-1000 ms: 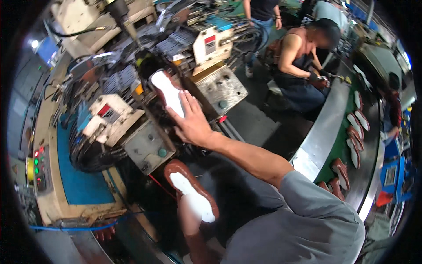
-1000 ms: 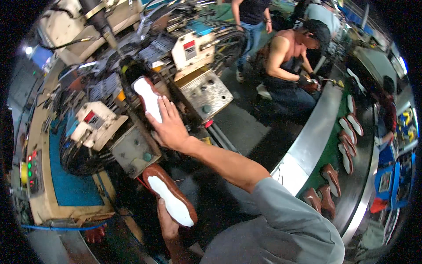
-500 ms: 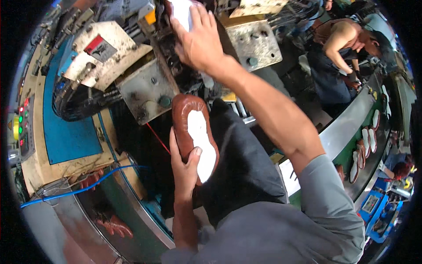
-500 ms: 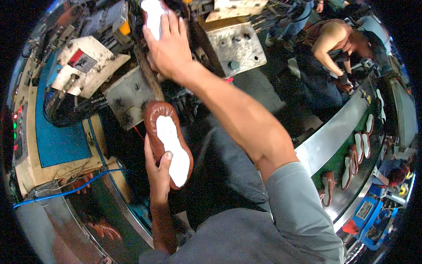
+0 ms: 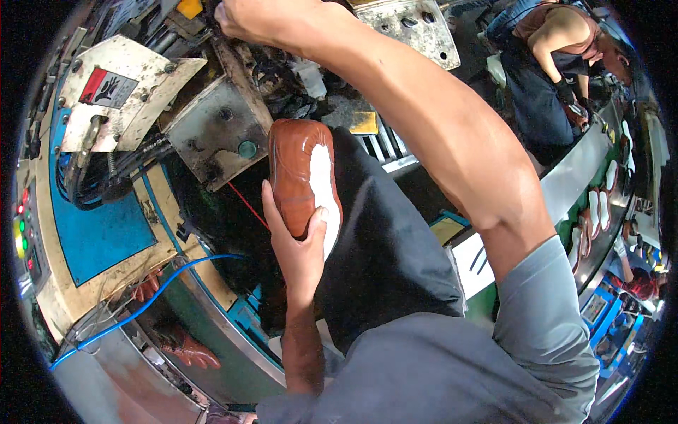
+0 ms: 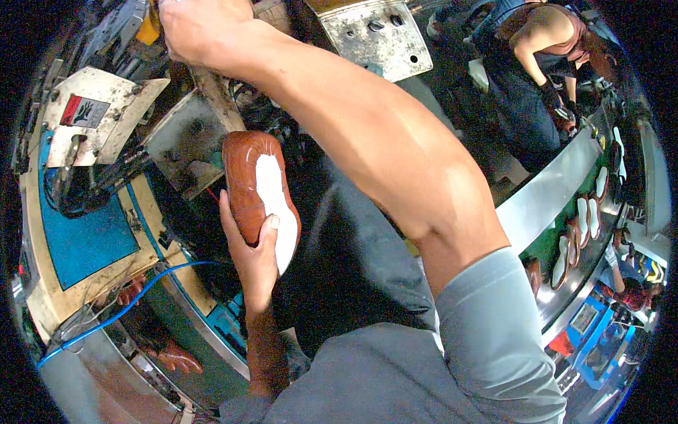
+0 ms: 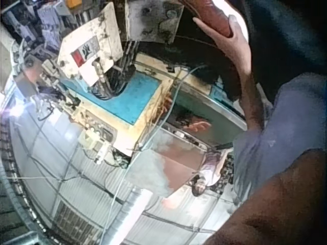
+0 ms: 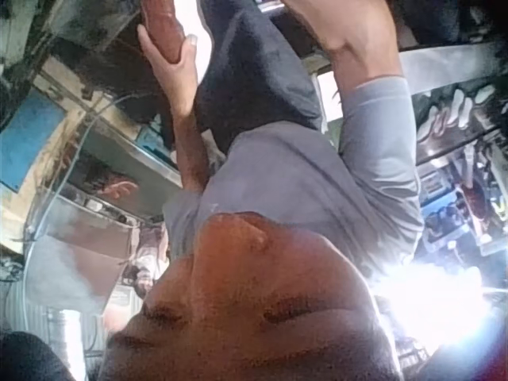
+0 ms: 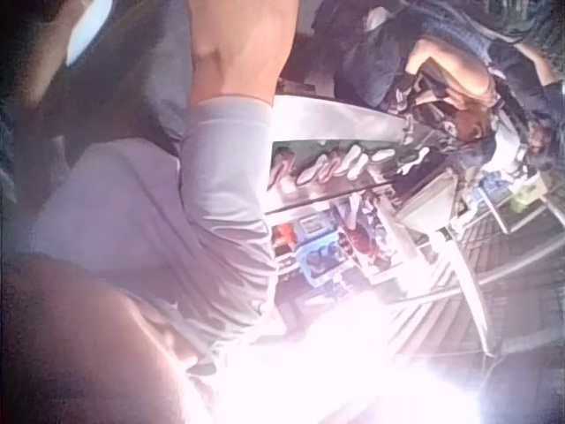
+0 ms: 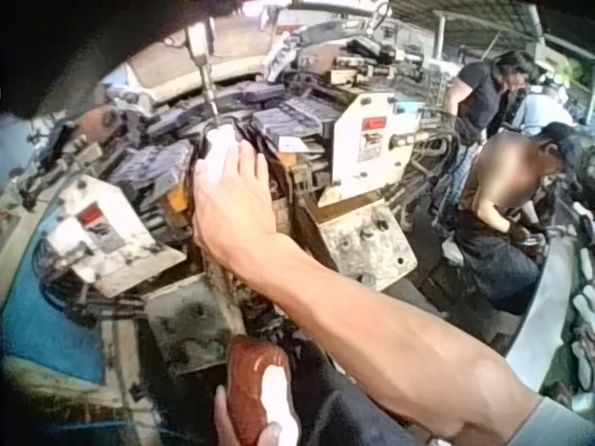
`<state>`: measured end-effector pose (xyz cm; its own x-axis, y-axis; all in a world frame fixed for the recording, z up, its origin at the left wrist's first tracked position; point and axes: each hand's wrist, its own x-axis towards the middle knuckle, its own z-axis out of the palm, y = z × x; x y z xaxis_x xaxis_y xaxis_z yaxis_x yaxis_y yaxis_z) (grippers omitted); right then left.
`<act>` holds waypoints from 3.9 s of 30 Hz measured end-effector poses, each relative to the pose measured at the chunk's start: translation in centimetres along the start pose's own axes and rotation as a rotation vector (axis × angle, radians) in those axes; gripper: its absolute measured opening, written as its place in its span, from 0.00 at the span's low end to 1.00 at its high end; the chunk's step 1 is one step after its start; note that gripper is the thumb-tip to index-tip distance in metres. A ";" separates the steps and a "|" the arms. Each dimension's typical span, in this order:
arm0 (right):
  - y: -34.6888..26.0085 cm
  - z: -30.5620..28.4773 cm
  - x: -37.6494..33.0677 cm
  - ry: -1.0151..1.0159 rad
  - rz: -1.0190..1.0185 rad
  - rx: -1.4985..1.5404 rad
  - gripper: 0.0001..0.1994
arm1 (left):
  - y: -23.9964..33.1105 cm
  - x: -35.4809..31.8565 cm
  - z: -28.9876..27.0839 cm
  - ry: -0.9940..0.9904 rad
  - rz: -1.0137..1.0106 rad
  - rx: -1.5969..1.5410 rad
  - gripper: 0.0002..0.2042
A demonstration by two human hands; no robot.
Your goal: Operating a shoe lasting machine to shape and attach shoe uppers to insoles.
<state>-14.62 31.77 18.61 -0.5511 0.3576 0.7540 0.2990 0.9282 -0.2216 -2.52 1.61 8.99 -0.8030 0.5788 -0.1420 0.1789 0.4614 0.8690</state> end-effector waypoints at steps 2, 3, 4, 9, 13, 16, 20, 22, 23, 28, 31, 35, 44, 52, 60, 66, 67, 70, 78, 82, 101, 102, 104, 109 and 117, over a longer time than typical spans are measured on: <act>0.4 -1.4 0.4 0.020 -0.011 0.013 0.23 | -0.6 -0.1 0.6 0.008 0.029 0.007 0.45; 0.6 -3.9 0.6 -0.117 -0.009 0.035 0.25 | -1.2 -0.1 0.6 -0.043 0.000 -0.108 0.44; 1.4 -3.7 0.5 -0.118 -0.050 0.004 0.25 | -1.7 -0.1 0.6 -0.096 -0.029 -0.225 0.42; 3.4 -7.8 -10.7 -0.092 -0.030 0.551 0.31 | -3.2 -3.6 1.3 -0.232 -0.248 -0.529 0.32; 9.1 -17.6 -35.4 -0.438 0.434 0.090 0.24 | -4.3 -7.1 3.9 -0.393 -0.367 -0.562 0.35; 9.8 -26.9 -54.6 -0.410 0.944 -0.105 0.25 | -8.3 -8.4 6.3 -0.524 -0.247 -0.189 0.38; 7.1 -35.2 -67.1 -0.575 1.180 -0.501 0.33 | -3.5 -6.6 5.1 -0.557 -0.049 0.812 0.38; 5.9 -35.2 -66.7 -0.580 1.232 -0.505 0.34 | -3.2 -6.3 6.1 -0.299 0.205 0.667 0.30; 6.1 -34.8 -66.4 -0.539 1.247 -0.509 0.34 | -4.0 -5.5 6.7 -0.289 0.187 0.629 0.27; 7.6 -32.9 -68.6 -0.360 1.258 -0.475 0.36 | -5.7 -3.3 7.5 -0.281 0.150 0.513 0.18; 7.8 -33.3 -68.5 -0.306 1.333 -0.407 0.30 | -5.6 -2.8 7.5 -0.302 0.204 0.700 0.16; 8.3 -35.6 -65.8 -0.050 1.720 0.457 0.23 | -5.9 -3.1 7.9 -0.316 0.360 0.878 0.15; 4.0 -28.5 -44.0 -1.016 0.981 0.688 0.23 | -7.8 -4.0 7.4 -0.454 0.158 0.458 0.25; 2.8 -23.0 -38.7 -1.039 0.126 0.372 0.18 | -9.2 -8.4 10.5 -0.290 0.067 -0.099 0.47; 4.2 -22.3 -38.7 -1.152 0.060 0.282 0.21 | -8.5 -8.2 9.9 -0.340 0.041 -0.003 0.45; 4.4 -21.6 -38.9 -1.208 0.159 0.426 0.24 | -7.4 -6.4 8.9 -0.483 -0.369 -0.667 0.37; 4.6 -21.8 -38.8 -1.205 0.166 0.447 0.23 | -7.0 -6.7 9.3 -0.452 -0.304 -0.534 0.36; 5.1 -22.7 -37.7 -1.225 0.255 0.607 0.22 | -8.9 -6.9 10.0 -0.380 -0.116 -0.210 0.34; 5.1 -20.6 -38.8 -1.163 0.180 0.611 0.23 | -9.1 -7.3 10.5 -0.318 0.094 0.143 0.38; 6.0 -21.9 -38.9 -1.147 0.136 0.288 0.25 | -6.8 -7.2 10.4 -0.356 0.063 0.211 0.33; 2.9 -19.0 -36.9 -0.957 0.177 0.329 0.19 | -11.9 -5.5 10.3 -0.443 0.007 -0.052 0.49; 1.9 -20.1 -36.1 -0.881 0.229 0.374 0.18 | -12.0 -6.6 9.9 -0.456 -0.012 -0.054 0.49; 1.1 -20.3 -35.0 -0.732 0.247 0.484 0.19 | -10.8 -6.3 9.8 -0.441 0.011 -0.073 0.51; 0.7 -18.6 -37.6 -1.008 0.240 0.334 0.16 | -12.0 -6.2 9.9 -0.442 -0.020 -0.158 0.55; 1.2 -18.3 -36.3 -1.181 0.321 0.348 0.18 | -13.7 -6.7 10.1 -0.389 -0.016 -0.136 0.58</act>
<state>20.01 18.05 2.30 -0.9018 0.2781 -0.3308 0.4264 0.6973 -0.5762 6.12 -1.79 -6.70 -0.5256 0.7952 -0.3023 0.0703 0.3947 0.9161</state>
